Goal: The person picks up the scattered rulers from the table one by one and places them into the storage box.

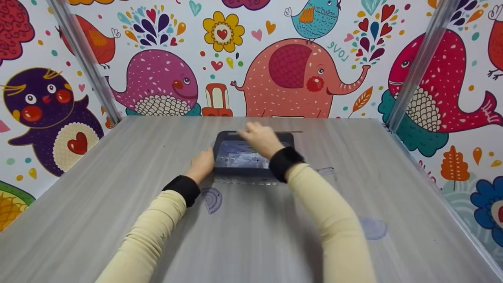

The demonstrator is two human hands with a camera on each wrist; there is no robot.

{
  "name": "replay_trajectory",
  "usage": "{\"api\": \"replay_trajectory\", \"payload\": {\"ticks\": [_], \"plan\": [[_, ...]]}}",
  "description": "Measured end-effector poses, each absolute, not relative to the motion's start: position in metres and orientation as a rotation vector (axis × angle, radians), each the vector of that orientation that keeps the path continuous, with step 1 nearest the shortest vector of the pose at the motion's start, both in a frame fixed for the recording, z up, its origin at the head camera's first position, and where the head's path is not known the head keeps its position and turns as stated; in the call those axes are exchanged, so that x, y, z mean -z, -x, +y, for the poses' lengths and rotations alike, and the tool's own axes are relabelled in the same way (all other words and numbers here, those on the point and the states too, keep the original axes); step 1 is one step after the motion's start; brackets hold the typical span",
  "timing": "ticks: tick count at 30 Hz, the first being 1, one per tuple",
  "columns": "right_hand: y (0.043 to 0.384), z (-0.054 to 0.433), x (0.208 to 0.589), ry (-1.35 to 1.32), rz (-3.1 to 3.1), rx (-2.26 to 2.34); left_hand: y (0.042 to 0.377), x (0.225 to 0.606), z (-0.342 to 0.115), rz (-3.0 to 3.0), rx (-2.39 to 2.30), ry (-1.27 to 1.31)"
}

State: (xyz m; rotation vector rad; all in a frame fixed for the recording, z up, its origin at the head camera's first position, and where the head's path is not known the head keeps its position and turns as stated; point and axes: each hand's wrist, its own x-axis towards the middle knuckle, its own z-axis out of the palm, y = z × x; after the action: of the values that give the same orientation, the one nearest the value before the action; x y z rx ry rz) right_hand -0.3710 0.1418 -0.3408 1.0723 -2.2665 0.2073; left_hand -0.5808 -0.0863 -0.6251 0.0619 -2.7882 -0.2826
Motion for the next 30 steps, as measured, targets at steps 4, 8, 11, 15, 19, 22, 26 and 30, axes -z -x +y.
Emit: {"api": "replay_trajectory", "payload": {"ticks": [4,8,11,15,19,22,26,30], "plan": [[0.385,0.124,0.374,-1.197,-2.184,0.185,0.578,0.621,-0.084,-2.803,0.287,-0.058],[0.392,0.119,0.395,-1.182,-2.336,0.173,0.547,0.594,-0.079,-2.836,0.281,-0.067],[0.394,0.120,0.396,-1.174,-2.533,0.017,0.556,0.604,-0.081,-2.835,0.265,-0.079],[0.394,0.128,0.387,-1.232,-2.710,-0.114,0.550,0.596,-0.084,-2.852,0.270,-0.087],[0.391,0.157,0.366,-1.206,-2.742,-0.272,0.481,0.528,-0.077,-2.878,0.300,-0.069],[0.392,0.191,0.343,-1.060,-2.724,-0.366,0.441,0.483,-0.073,-2.920,0.357,-0.080],[0.389,0.245,0.330,-0.859,-2.778,-0.427,0.421,0.459,-0.071,-2.934,0.363,-0.088],[0.380,0.292,0.349,-0.804,-2.944,-0.481,0.420,0.460,-0.068,-2.949,0.364,-0.084]]}}
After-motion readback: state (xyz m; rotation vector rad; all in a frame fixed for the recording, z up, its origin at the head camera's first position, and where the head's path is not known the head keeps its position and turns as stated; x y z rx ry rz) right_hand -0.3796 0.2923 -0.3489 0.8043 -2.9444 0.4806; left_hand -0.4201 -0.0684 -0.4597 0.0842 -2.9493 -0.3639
